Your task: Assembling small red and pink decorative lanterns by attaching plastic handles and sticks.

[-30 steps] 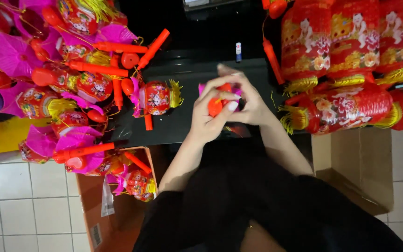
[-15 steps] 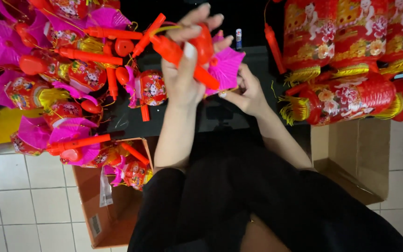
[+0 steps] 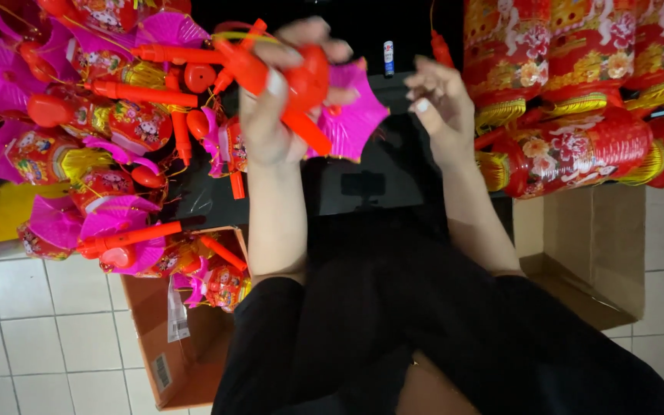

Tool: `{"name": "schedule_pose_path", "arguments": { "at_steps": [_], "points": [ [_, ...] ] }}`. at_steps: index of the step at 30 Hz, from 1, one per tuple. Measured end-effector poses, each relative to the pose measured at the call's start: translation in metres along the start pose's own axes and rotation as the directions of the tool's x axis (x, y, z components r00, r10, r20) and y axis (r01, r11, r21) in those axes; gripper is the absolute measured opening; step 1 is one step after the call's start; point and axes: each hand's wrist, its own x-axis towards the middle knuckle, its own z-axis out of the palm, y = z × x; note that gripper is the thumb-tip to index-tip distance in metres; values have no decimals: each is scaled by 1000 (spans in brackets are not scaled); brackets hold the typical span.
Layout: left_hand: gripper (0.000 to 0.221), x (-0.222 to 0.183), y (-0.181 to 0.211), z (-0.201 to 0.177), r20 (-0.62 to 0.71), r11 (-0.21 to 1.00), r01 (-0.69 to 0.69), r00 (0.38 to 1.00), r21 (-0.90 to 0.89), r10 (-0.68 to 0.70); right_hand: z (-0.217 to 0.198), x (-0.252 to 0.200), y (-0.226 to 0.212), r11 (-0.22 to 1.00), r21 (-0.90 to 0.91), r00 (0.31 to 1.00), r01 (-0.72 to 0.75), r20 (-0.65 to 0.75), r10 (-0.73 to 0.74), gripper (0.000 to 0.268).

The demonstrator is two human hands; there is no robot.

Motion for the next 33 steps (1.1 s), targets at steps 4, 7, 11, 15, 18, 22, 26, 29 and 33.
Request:
{"name": "schedule_pose_path", "arguments": {
  "at_steps": [4, 7, 11, 15, 18, 22, 26, 29, 33],
  "points": [
    [25, -9, -11, 9, 106, 988, 143, 983, 65, -149, 16, 24, -36, 999, -10, 989, 44, 143, -42, 26],
    [21, -22, -30, 9, 198, 986, 153, 967, 64, -163, 31, 28, -50, 999, -39, 947, -19, 321, 30, 12],
    [30, -43, -48, 11, -15, 995, 36, 999, 98, -35, 39, 18, -37, 985, 126, 982, -119, 164, 97, 12],
    [24, -51, -51, 2, -7, 996, 33, 999, 80, -33, 41, 12, -16, 961, 163, 974, -223, -12, 228, 6],
    [23, -49, -52, -1, -6, 994, -22, 1000, 105, 23, 45, 12, -25, 967, 126, 968, -221, -95, 233, 5],
    [23, -45, -53, -6, 5, 993, -65, 998, 101, 65, 42, 9, -6, 983, 82, 971, -166, -162, 178, 6],
    [21, -43, -53, -1, 19, 988, -81, 997, 134, 79, 36, 5, 16, 970, 208, 948, -123, -264, 177, 12],
    [19, -42, -55, 0, 42, 983, -84, 996, 163, 79, 36, 3, 20, 932, 334, 913, -138, -321, 250, 18],
    [18, -44, -58, 2, 56, 964, -80, 996, 255, 68, 32, 0, 30, 864, 473, 868, -172, -342, 360, 22]
  ]
}}
